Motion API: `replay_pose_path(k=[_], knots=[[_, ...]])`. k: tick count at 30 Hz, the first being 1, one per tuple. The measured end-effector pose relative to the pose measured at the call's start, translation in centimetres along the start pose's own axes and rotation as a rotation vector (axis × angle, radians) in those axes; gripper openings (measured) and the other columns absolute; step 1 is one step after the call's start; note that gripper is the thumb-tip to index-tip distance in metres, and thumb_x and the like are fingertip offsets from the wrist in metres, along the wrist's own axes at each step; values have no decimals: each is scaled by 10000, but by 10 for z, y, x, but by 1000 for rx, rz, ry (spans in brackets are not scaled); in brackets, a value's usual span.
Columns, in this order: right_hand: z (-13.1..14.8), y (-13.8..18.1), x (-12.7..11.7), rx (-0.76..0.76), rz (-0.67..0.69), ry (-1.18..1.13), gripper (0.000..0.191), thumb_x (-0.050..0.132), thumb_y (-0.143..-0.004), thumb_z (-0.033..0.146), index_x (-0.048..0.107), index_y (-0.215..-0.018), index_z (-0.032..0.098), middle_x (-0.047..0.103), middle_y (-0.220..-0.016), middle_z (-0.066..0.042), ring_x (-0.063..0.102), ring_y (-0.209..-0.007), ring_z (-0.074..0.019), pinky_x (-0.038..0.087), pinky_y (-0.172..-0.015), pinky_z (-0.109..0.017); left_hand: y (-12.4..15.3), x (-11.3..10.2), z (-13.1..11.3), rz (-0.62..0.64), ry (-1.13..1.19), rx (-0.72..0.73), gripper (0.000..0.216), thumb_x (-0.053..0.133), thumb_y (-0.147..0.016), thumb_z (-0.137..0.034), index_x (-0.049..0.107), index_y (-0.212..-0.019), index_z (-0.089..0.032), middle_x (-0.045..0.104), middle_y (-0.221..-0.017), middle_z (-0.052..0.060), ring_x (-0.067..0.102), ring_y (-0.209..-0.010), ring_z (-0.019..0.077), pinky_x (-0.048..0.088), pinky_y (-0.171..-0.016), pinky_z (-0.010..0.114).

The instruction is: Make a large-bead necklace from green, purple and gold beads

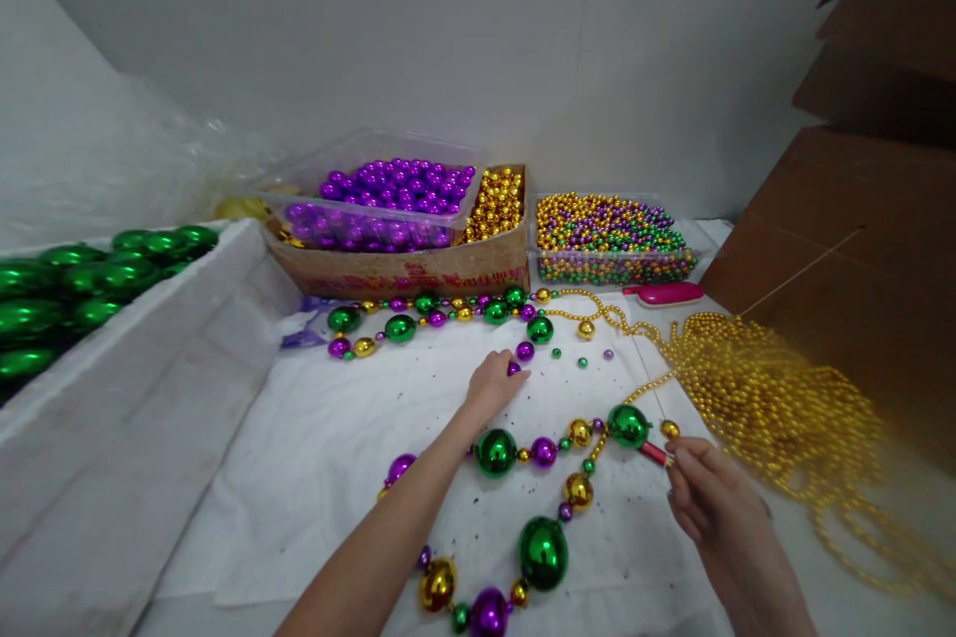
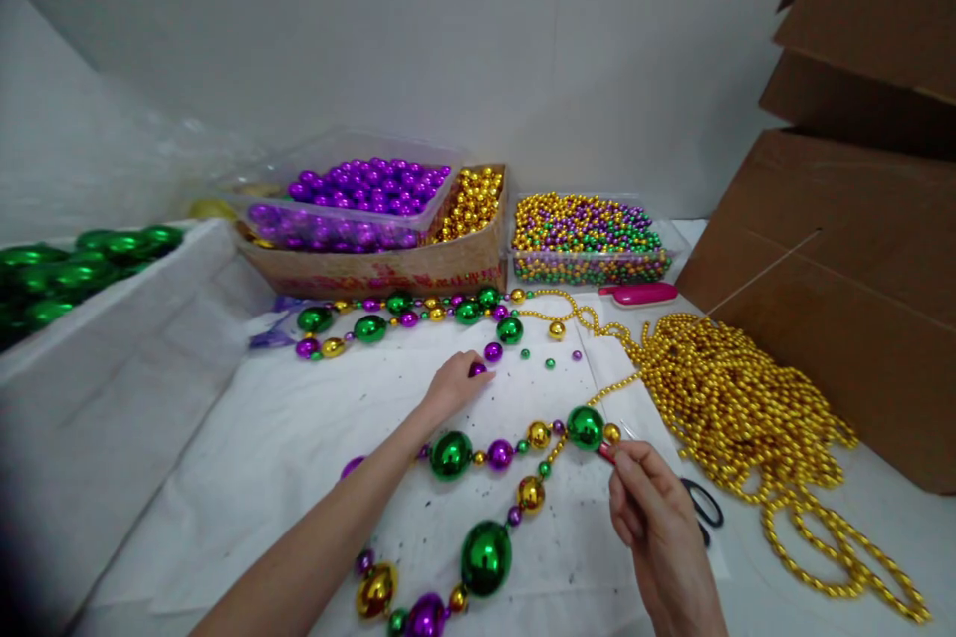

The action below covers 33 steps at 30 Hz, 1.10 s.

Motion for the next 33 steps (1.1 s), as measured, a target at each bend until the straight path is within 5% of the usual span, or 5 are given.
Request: replay_pose_path(k=[6,13,22,27,33], knots=[[-27,19,16,99,70,200,338,641,-782,496,555,-855,176,410,-457,78,226,-390,-31,127,-364,-148,28,-8,0,157,255,-122,171,499,-866,-276,591,-905,-137,653,-849,104,619,-706,155,514,-715,309],[-44,37,40,159,190,443,453,572,-762,616,556,-800,164,435,-396,68,210,-319,-26,84,-365,-174,64,2,2,276,934,-321,150,488,-881,-167,596,-960,-101,680,-909,143,658,-737,154,530,-713,257],[-38,40,33,127,120,470,461,586,-739,625,569,-823,171,425,-410,67,220,-335,-30,94,-363,-179,73,5,6,231,1012,-337,167,465,-896,-175,603,-896,-80,679,-891,150,677,-782,190,540,-721,272],[-36,42,36,122,153,509,452,572,-763,613,576,-797,162,419,-418,57,221,-367,-36,95,-380,-182,75,3,4,143,1069,-316,191,436,-920,-189,575,-1023,-107,663,-819,102,680,-786,183,543,-679,245],[-43,45,41,101,176,527,459,572,-751,630,584,-752,171,433,-426,40,231,-379,-52,104,-371,-187,78,5,8,70,1108,-397,239,510,-898,-315,561,-821,-95,651,-813,128,667,-786,179,553,-702,253]])
Point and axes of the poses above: each hand's wrist, its own y-axis away from the middle knuckle, its own x-axis out of the palm, z = x × y, the point moved 7 cm from there along -y, towards the middle knuckle
